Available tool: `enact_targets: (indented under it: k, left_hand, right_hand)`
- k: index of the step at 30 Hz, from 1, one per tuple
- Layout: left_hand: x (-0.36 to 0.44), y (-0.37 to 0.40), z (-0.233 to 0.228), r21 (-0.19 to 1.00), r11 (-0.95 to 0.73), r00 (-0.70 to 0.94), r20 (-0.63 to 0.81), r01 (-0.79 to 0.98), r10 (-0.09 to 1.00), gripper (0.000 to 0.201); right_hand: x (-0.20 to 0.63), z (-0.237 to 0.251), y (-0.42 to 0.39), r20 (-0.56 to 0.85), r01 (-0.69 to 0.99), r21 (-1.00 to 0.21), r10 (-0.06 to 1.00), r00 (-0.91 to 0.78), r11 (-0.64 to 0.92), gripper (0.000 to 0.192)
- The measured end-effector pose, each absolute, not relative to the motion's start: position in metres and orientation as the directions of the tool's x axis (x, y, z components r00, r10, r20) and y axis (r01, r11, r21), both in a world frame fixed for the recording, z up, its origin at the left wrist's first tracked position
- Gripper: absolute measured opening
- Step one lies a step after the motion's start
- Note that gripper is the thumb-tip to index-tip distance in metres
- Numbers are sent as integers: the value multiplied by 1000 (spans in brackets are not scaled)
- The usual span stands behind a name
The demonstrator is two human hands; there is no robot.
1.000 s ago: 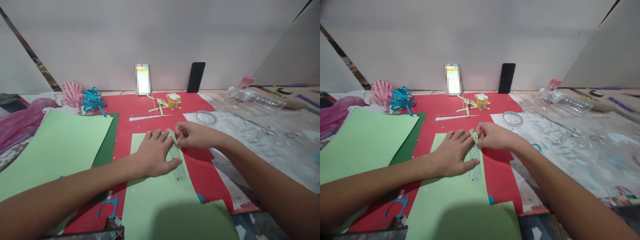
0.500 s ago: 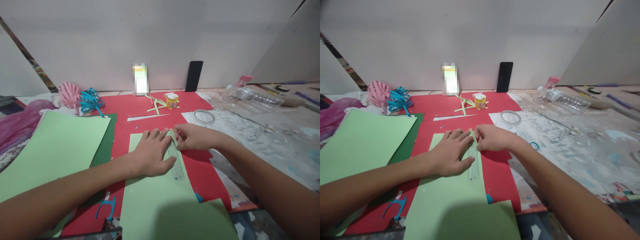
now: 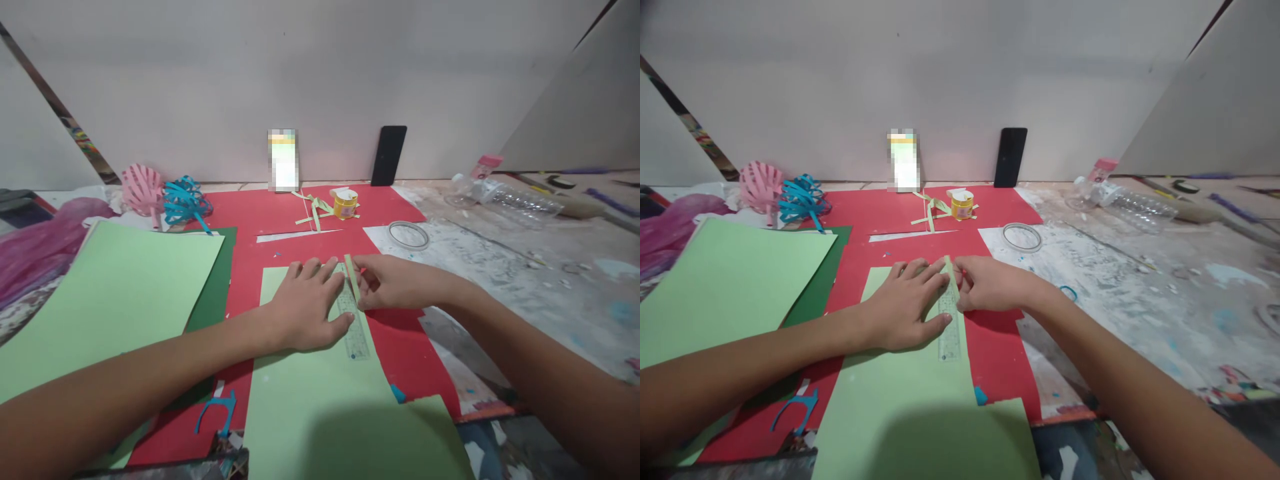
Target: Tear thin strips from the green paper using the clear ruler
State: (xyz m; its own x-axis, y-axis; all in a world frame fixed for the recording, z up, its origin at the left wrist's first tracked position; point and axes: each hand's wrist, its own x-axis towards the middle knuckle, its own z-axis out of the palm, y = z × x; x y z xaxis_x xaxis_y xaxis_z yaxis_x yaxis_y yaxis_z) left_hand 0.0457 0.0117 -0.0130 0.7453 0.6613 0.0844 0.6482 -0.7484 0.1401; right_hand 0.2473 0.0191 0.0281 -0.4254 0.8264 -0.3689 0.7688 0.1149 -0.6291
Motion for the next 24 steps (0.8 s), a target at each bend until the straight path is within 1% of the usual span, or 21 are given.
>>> enact_targets:
  k: [4, 7, 9, 12, 14, 20, 24]
  left_hand:
    - [45, 11, -14, 134, -749, 746, 80, 649, 661, 48]
    - [45, 11, -14, 129, -746, 745, 67, 653, 664, 53]
    - [45, 11, -15, 129, -749, 746, 78, 650, 661, 54]
    - [45, 11, -16, 127, -753, 747, 102, 645, 657, 55]
    - [45, 11, -16, 132, -755, 749, 106, 642, 655, 55]
    - [45, 11, -16, 142, -756, 748, 115, 639, 654, 53]
    - [45, 10, -17, 129, -763, 751, 136, 634, 647, 51]
  right_hand:
    - [246, 25, 8, -346, 765, -640, 863, -369, 71, 22]
    - [246, 24, 0, -331, 743, -667, 870, -365, 58, 22]
    - [246, 22, -4, -298, 742, -666, 881, -367, 84, 21]
    - [245, 19, -9, -208, 764, -629, 916, -342, 143, 18]
    - [243, 18, -10, -178, 771, -619, 929, -326, 152, 16]
    - [237, 20, -14, -224, 742, -666, 930, -291, 72, 20]
    - [237, 21, -16, -261, 683, -730, 914, -309, 22, 21]
